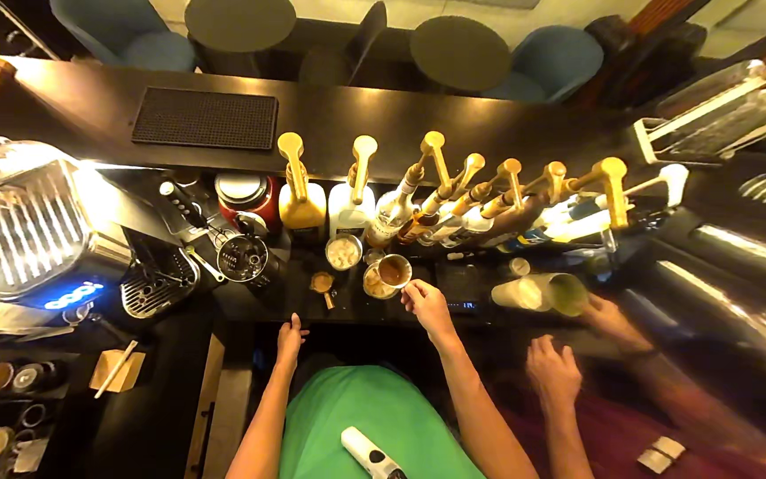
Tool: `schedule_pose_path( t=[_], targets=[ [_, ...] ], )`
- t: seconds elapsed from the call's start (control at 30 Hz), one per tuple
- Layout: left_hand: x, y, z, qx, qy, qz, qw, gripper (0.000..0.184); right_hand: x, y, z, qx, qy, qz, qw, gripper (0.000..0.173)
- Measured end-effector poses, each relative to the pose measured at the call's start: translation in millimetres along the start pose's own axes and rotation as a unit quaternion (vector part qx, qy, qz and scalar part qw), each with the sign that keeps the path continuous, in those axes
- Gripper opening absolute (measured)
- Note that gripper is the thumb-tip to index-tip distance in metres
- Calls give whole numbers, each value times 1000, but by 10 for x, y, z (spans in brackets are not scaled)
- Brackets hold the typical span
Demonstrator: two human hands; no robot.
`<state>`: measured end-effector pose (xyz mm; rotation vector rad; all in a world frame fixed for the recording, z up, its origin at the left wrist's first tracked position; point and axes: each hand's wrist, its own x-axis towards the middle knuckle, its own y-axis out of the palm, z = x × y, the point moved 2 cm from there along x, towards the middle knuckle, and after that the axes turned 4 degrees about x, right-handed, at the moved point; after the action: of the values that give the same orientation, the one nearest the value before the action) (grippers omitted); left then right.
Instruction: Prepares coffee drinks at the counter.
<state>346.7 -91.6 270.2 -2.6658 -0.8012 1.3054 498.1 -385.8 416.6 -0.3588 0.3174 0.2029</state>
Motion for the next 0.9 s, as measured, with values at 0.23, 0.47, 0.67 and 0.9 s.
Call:
schedule_pose_path(
  t=[0.23,0.47,0.67,0.9],
  targets=[
    [4,2,-1,-1,-3,0,1000,60,-7,8,0,2,-2,1,1000,30],
    [5,-5,-5,-2,0,3,1000,60,-1,2,15,4,-7,1,1000,29],
    [-15,-1,-16,6,4,4,1000,60,7,-11,23,-2,-15,-2,1000,30],
    [7,1,-1,7,0,9,1000,60,37,-57,66,-62,-48,-33,996,28]
  ],
)
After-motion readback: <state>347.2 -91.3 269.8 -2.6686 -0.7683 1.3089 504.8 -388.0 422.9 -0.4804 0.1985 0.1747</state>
